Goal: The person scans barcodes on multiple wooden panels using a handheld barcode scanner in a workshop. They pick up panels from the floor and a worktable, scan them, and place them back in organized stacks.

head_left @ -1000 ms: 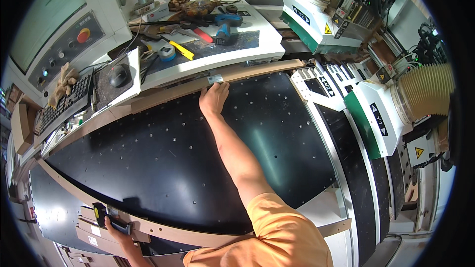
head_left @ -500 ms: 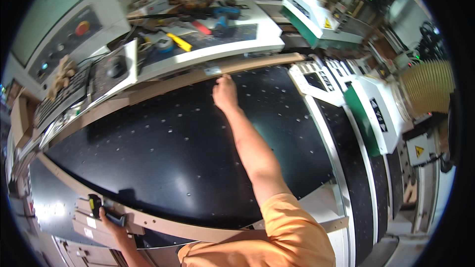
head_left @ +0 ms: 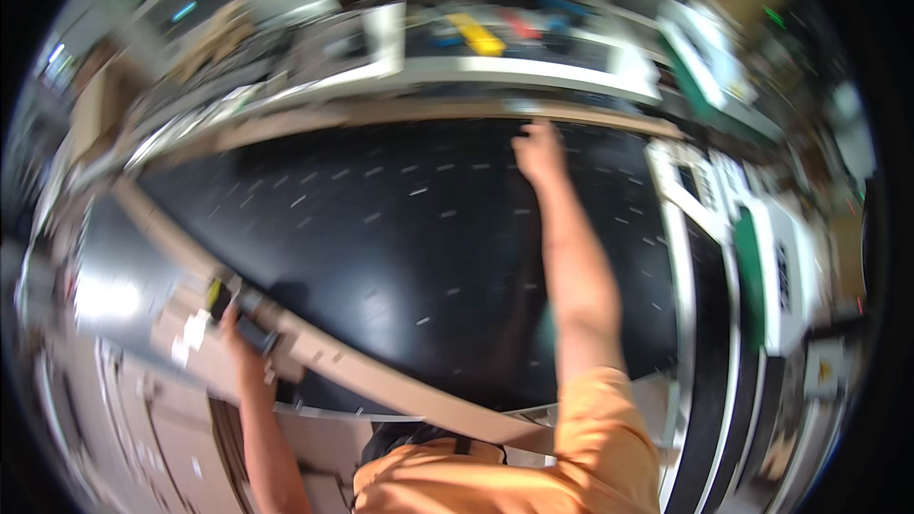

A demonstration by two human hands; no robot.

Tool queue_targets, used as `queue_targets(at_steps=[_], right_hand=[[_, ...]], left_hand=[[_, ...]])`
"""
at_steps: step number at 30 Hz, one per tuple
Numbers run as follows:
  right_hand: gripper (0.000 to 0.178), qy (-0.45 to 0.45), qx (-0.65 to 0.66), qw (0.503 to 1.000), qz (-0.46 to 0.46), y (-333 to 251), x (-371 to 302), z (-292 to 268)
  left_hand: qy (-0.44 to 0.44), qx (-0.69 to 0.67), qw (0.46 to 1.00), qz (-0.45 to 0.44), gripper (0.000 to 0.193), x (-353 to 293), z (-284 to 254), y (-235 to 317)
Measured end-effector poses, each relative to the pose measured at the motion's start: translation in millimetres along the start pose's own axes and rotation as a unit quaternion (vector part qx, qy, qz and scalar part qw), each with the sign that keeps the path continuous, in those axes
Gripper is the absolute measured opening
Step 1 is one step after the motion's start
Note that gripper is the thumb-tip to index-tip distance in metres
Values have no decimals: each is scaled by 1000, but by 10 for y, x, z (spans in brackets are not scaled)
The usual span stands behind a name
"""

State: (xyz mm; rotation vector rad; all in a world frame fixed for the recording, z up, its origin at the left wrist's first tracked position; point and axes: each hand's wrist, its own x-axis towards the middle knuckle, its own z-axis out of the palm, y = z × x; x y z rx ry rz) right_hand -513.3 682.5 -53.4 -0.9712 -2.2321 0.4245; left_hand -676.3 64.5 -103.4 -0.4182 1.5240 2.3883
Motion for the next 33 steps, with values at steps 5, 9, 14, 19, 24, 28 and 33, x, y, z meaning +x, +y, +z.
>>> queue_targets(at_steps=[5,9,14,19,24,28,33], right_hand=[[66,-379,224,898,4,-921,-1223,-870],[115,-532,52,831,-154,-1545,-3061,-2154],[62,-340,-148,919,-134,-1682,-4471,-2669],[47,-168,-205,920,-288,-1545,-4681,-3201],[48,-132,-180,894,-387,-1880,-4674,-3737],[45,-170,-117,871,-445,-2300,-4641,-3724],[47,-239,-35,811,-532,-2685,-4636,-3226]], left_hand=[[-28,37,998,-31,37,-100,115,174],[-32,107,992,-58,43,-179,190,296],[-87,-15,996,-12,43,-611,-16,394],[-165,-162,971,52,37,-1415,-516,538],[-219,-194,944,154,49,-2154,-1470,841],[-242,-236,913,229,47,-2782,-2414,1146],[-109,-220,921,301,44,-3720,-3395,1146]])
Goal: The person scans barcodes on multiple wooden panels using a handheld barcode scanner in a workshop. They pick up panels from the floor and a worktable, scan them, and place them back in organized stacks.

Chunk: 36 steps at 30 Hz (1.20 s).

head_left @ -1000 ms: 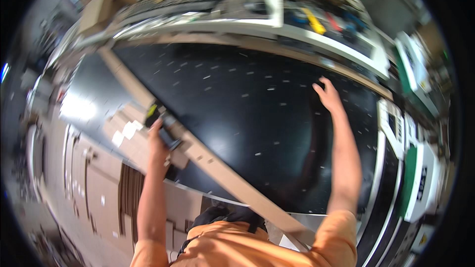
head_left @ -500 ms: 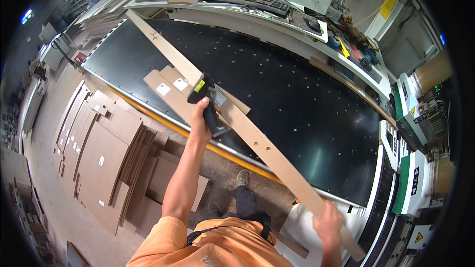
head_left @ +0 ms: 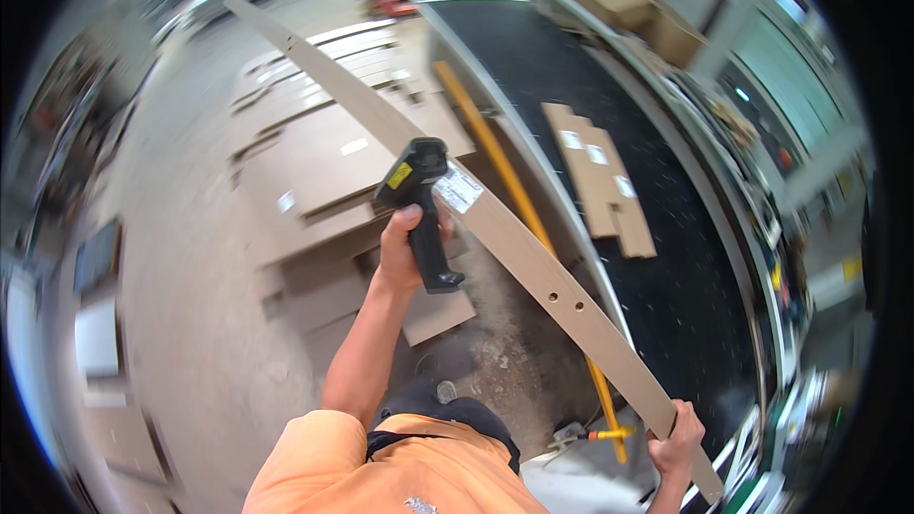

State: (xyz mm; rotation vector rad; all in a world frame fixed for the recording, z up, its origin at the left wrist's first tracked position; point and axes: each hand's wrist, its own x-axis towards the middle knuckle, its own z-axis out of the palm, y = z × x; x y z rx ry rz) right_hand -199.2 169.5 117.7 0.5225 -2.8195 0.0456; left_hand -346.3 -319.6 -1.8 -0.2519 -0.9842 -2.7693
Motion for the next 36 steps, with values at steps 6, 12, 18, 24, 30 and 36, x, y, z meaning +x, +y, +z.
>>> queue_targets(at_steps=[6,12,18,24,30,36], right_hand=[[43,-52,124,981,-139,-436,575,644],[37,-74,201,928,-305,-1735,1023,1014],[36,-112,242,863,-428,-3535,918,1392],[42,-128,260,782,-552,-5240,601,1796],[42,-149,265,697,-650,-6817,284,2043],[42,-222,274,602,-716,-8369,-472,2509]], left_hand=[[238,123,959,95,58,-1528,-357,1039],[314,165,913,202,61,-3153,-693,2086],[410,213,837,292,61,-4962,-1070,2850],[516,185,761,346,58,-6623,-1189,3374],[561,163,689,429,52,-7815,-1063,3602],[687,153,525,479,38,-8779,-1041,3587]])
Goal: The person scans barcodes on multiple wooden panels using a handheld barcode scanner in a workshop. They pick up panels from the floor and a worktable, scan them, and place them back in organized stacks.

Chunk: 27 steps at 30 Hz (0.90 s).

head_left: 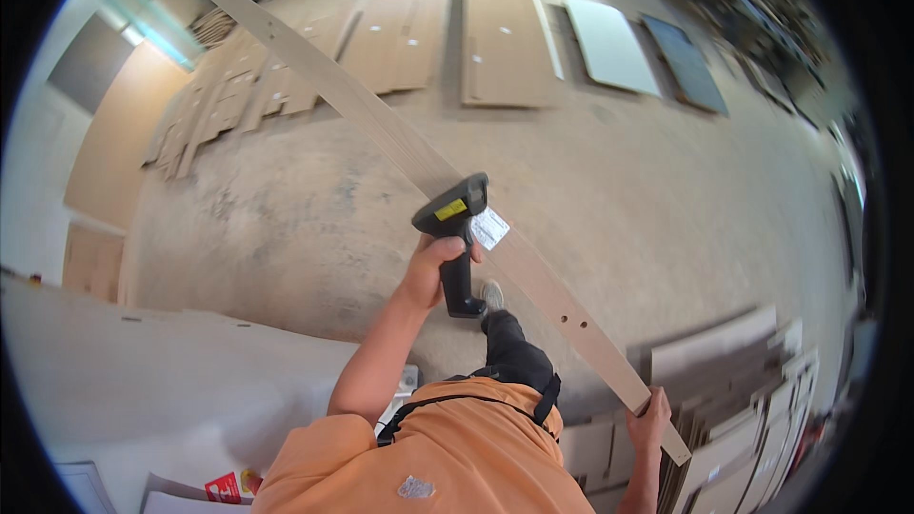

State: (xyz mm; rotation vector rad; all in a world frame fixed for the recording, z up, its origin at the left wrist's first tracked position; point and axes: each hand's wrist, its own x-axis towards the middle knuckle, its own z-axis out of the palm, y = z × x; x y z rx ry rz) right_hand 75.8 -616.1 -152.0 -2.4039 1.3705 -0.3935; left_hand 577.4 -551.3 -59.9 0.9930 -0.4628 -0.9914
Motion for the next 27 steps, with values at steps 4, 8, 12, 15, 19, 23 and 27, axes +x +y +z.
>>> queue_targets(at_steps=[4,8,12,15,19,23,27], right_hand=[[51,-106,25,994,-29,-320,1309,664],[63,-251,59,961,-98,-744,2532,1150],[64,-378,-75,922,-33,-846,3449,1417],[64,-413,-172,893,-49,-962,4135,1576],[57,-427,-145,891,-53,-1820,4633,2013],[55,-444,-162,880,-39,-2948,4430,2163],[57,-426,-132,894,-48,-4078,4238,2415]], left_hand=[[133,-40,990,24,31,397,-670,231],[243,-23,969,31,26,665,-1606,674],[388,-41,916,95,29,795,-2753,1188],[372,-122,906,162,29,1037,-3506,1585],[473,-131,866,97,27,1509,-4796,2019],[476,-96,873,46,34,2038,-5693,2420],[409,-157,899,-5,33,2797,-6165,2751]])
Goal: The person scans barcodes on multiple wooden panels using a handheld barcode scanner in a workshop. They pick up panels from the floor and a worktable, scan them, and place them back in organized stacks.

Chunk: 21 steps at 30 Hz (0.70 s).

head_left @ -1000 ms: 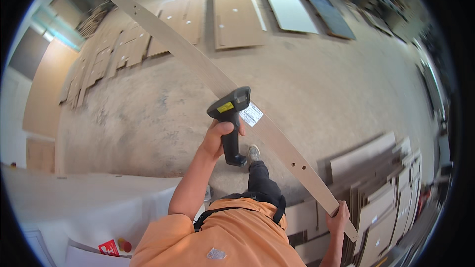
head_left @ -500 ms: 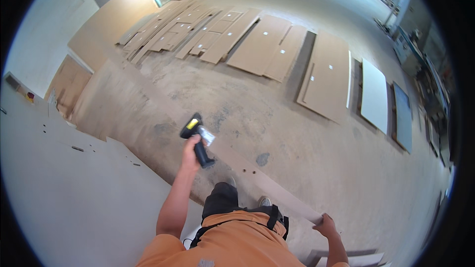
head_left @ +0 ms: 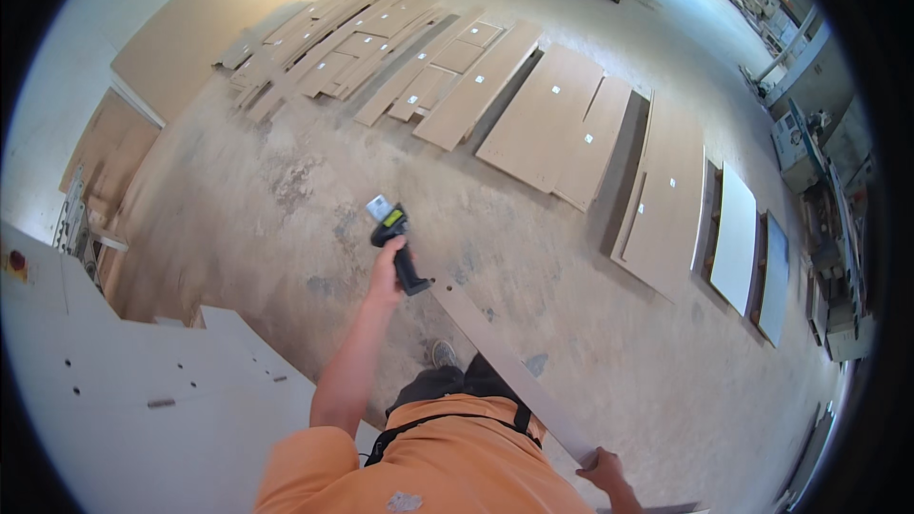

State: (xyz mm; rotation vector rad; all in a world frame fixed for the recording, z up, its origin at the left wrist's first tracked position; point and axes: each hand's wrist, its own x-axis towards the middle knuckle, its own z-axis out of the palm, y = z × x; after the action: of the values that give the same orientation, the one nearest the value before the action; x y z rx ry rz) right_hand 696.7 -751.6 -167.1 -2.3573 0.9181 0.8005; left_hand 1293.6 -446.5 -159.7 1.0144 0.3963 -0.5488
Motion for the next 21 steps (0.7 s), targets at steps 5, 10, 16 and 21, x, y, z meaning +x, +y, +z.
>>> queue_targets(at_steps=[5,10,16,21], right_hand=[[52,85,71,993,28,-1343,433,59],[47,162,114,980,26,-2581,1247,-145],[48,246,99,964,-20,-4525,2306,-903],[52,261,104,958,-59,-6114,3026,-1629]], left_hand=[[-84,-38,996,-16,33,955,469,454],[-157,-29,985,-63,30,1872,823,1018],[-168,48,982,-66,38,2746,1153,2141],[-224,77,970,-58,37,3471,1046,3094]])
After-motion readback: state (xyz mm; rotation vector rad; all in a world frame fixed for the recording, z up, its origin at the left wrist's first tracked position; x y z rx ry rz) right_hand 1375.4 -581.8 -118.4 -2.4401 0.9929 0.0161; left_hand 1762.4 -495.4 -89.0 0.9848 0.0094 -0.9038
